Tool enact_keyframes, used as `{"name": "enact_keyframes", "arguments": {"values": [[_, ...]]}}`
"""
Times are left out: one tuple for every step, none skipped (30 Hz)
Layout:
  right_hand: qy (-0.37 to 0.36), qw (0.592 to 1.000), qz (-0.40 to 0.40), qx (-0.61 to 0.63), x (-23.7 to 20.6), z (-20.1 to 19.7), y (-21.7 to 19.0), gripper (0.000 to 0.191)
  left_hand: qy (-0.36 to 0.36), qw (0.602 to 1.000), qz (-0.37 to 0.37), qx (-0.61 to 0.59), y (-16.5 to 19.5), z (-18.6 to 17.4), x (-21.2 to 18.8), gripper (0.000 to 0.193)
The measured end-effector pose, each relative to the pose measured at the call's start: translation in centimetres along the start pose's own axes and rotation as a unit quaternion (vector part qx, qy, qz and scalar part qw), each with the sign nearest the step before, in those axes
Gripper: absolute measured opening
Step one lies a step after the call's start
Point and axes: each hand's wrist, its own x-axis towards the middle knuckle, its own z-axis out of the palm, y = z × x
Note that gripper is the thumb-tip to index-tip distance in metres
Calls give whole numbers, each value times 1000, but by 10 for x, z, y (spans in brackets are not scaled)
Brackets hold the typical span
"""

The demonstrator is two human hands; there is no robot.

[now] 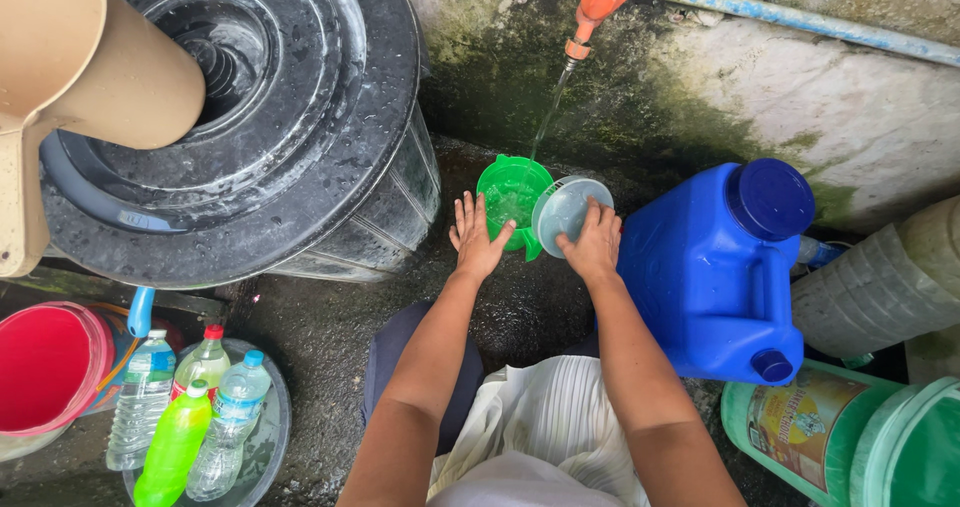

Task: The person closes the lid of a blue water jug, then holds a green pitcher under a wall tap to fill it with water and pours the water into the blue jug. They then fill a green bucket with water from the tap and pour the water into a large black water container.

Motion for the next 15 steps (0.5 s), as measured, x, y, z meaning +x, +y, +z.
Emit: {"name": "enact_keyframes", "arguments": {"values": [[-1, 1000, 1, -1, 0, 0, 1, 100, 1, 1000, 0, 1, 0, 0, 0, 98], [-1, 1000, 1, 0, 0, 0, 1, 100, 2, 1000, 1, 2, 0, 0, 0, 98], [-2, 1000, 2, 0, 0, 1, 1, 99, 2, 1000, 0, 3, 0, 0, -1, 97], [-3, 1000, 2, 0, 0, 1, 1, 99, 1, 1000, 0, 4, 0, 0, -1, 97], [-4, 1000, 3, 1, 0, 1, 2, 100, 1, 1000, -1, 5, 1, 0, -1, 97], [-5, 1000, 4, 1, 0, 1, 1, 100, 0, 1000, -1, 5, 1, -1, -1, 97], [-6, 1000, 4, 1, 0, 1, 1, 101, -1, 1000, -2, 5, 1, -1, -2, 97], [-6, 1000, 4, 2, 0, 1, 1, 100, -1, 1000, -2, 4, 1, -2, -2, 97], [-6, 1000, 3, 3, -1, 1, 1, 100, -3, 1000, -4, 5, 1, -2, -3, 97], [-6, 1000, 2, 4, -1, 1, 1, 99, -4, 1000, -5, 5, 2, -2, -3, 97], [-5, 1000, 2, 4, -1, 2, 1, 100, -5, 1000, -6, 6, 2, -3, -3, 97], [-5, 1000, 2, 4, -1, 1, 1, 100, -4, 1000, -5, 5, 2, -3, -3, 97], [-5, 1000, 2, 4, -1, 1, 0, 100, -4, 1000, -4, 5, 2, -4, -3, 97], [-3, 1000, 2, 5, -1, 1, 0, 100, -4, 1000, -3, 5, 2, -4, -4, 97], [-2, 1000, 2, 5, -2, 1, 0, 100, -4, 1000, -5, 7, 2, -5, -4, 97]]}}
